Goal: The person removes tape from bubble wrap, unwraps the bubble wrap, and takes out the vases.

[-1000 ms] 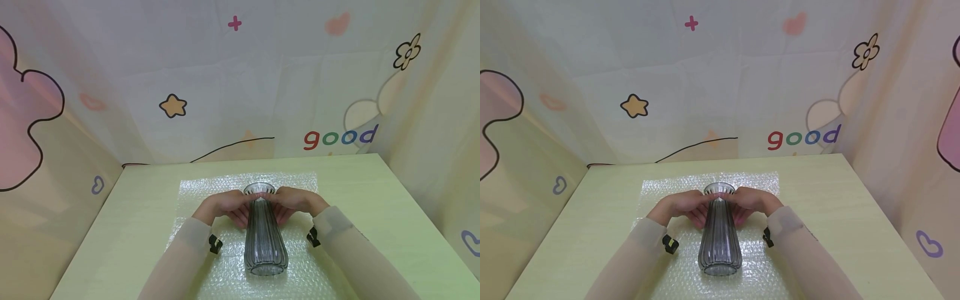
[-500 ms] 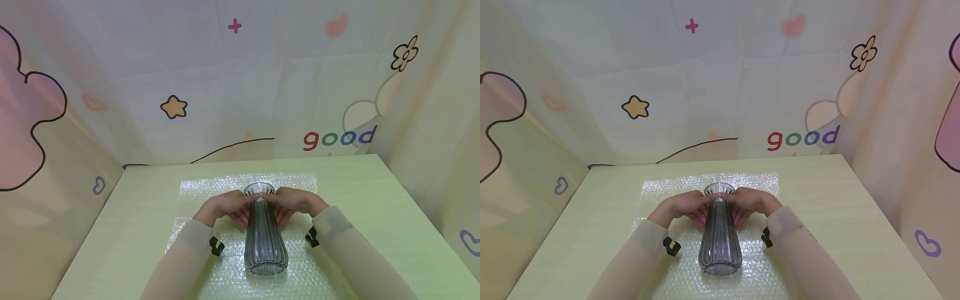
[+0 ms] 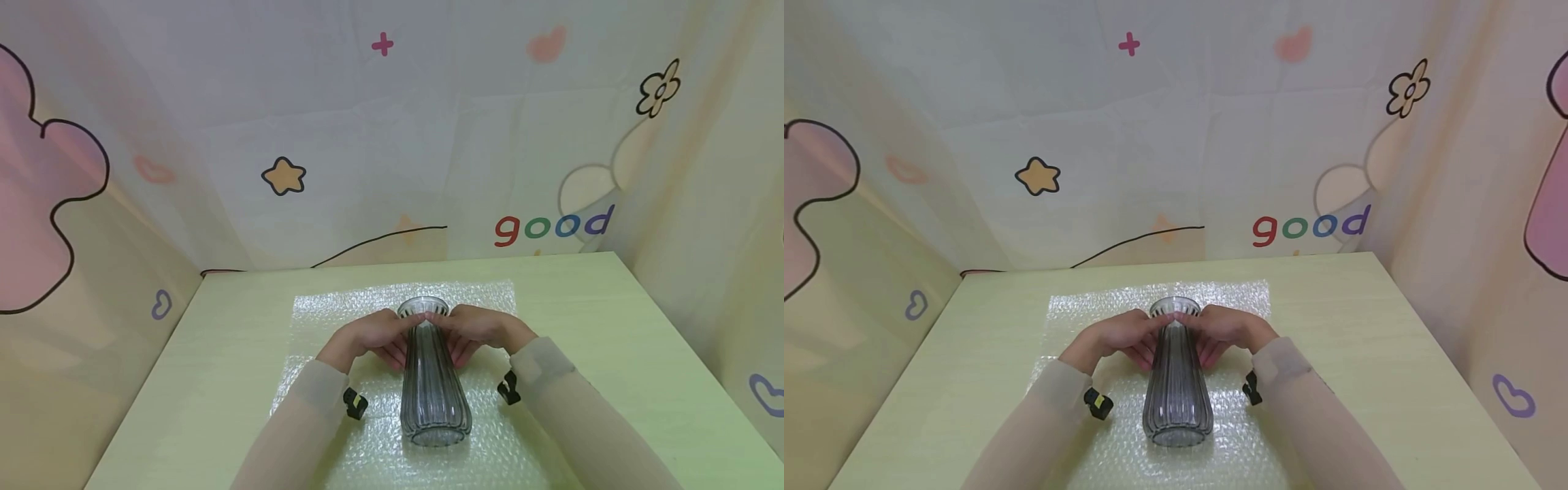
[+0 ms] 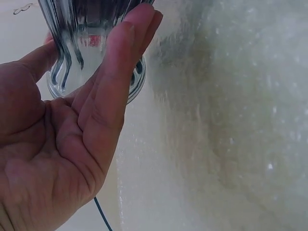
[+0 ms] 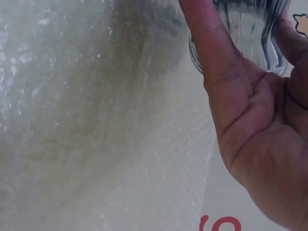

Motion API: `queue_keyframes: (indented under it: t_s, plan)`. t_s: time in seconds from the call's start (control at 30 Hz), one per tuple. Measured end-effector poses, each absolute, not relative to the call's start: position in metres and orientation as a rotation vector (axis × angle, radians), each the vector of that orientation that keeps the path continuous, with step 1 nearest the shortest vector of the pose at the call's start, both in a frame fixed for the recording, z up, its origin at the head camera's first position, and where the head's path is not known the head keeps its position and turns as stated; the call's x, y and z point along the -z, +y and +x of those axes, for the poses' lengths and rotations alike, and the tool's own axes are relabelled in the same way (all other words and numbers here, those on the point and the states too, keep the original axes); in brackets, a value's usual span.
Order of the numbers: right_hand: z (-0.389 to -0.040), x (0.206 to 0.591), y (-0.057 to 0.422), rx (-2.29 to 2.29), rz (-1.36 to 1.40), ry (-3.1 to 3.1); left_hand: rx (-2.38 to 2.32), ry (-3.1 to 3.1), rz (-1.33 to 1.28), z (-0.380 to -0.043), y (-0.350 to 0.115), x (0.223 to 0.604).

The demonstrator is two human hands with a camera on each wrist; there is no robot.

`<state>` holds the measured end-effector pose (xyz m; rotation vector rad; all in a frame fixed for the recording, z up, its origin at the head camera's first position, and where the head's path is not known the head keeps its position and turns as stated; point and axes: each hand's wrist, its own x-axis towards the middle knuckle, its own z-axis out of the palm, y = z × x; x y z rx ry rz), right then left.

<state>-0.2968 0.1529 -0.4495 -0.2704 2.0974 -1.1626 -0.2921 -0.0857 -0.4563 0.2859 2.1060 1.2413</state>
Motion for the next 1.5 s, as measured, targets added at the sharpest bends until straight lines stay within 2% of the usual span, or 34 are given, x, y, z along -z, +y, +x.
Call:
queue_keyframes:
  t_s: [1.0,1.5]
  plan:
    - [-0.299,0.417,0.15,1.4,-0.38,2.17,-1.437,2.465,0.306,-0.294,-0.065,0.424]
    - [-0.295,0.402,0.14,1.501,-0.305,2.33,-1.332,2.716,0.3,-0.292,-0.06,0.409]
